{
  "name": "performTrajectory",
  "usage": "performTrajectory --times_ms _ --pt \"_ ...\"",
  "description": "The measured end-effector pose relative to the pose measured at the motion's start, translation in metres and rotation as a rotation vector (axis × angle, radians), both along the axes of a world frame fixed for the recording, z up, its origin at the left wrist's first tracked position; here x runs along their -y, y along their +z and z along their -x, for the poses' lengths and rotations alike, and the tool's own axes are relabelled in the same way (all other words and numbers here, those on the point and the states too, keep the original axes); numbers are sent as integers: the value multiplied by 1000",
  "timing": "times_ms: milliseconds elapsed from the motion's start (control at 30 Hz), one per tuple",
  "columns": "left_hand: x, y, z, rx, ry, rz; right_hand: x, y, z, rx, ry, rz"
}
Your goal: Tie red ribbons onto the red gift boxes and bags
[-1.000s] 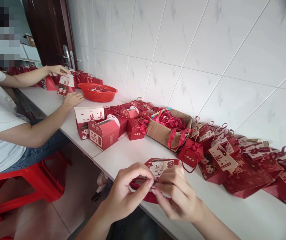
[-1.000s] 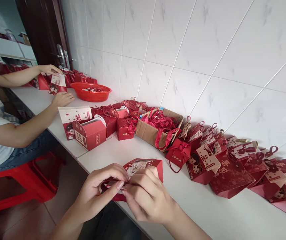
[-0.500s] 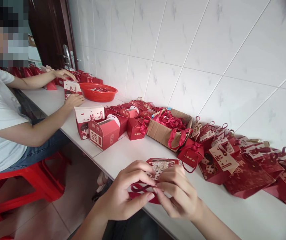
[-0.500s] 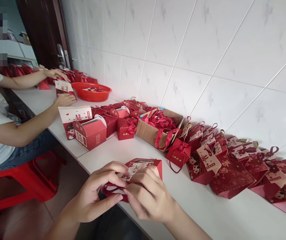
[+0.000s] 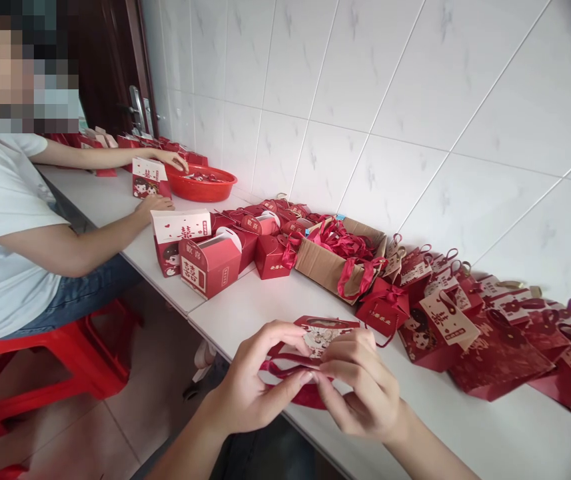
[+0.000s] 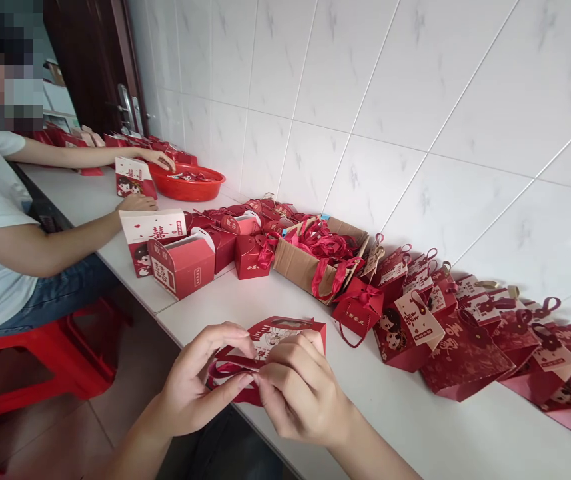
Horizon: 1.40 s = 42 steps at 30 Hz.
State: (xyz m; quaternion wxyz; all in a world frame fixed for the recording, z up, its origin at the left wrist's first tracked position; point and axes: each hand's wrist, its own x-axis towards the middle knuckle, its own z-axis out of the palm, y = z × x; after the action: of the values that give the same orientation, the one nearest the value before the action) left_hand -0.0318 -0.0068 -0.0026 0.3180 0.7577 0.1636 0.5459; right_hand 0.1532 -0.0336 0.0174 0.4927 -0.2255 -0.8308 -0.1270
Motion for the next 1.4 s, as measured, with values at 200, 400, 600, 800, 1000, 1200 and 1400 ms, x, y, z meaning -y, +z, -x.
performTrajectory --times_ms 200,400,600,800,1000,1200,1400 --pt "-3 -8 1 -26 55 -7 -2 -1 -2 -25 -22 24" --pt "-3 -5 -1 16 9 28 -2 1 -1 -31 10 47" --pt "-2 -4 -3 20 36 43 -1 4 0 -32 34 105" --pt "-1 -4 -6 43 89 34 -2 3 0 -39 30 110" --pt "-2 -10 -8 64 133 -36 -4 4 3 -61 26 71" --pt "-6 -9 -10 82 120 -11 -3 5 2 -37 -5 64" --pt "-7 -9 -9 115 125 -27 1 15 2 -78 -33 77"
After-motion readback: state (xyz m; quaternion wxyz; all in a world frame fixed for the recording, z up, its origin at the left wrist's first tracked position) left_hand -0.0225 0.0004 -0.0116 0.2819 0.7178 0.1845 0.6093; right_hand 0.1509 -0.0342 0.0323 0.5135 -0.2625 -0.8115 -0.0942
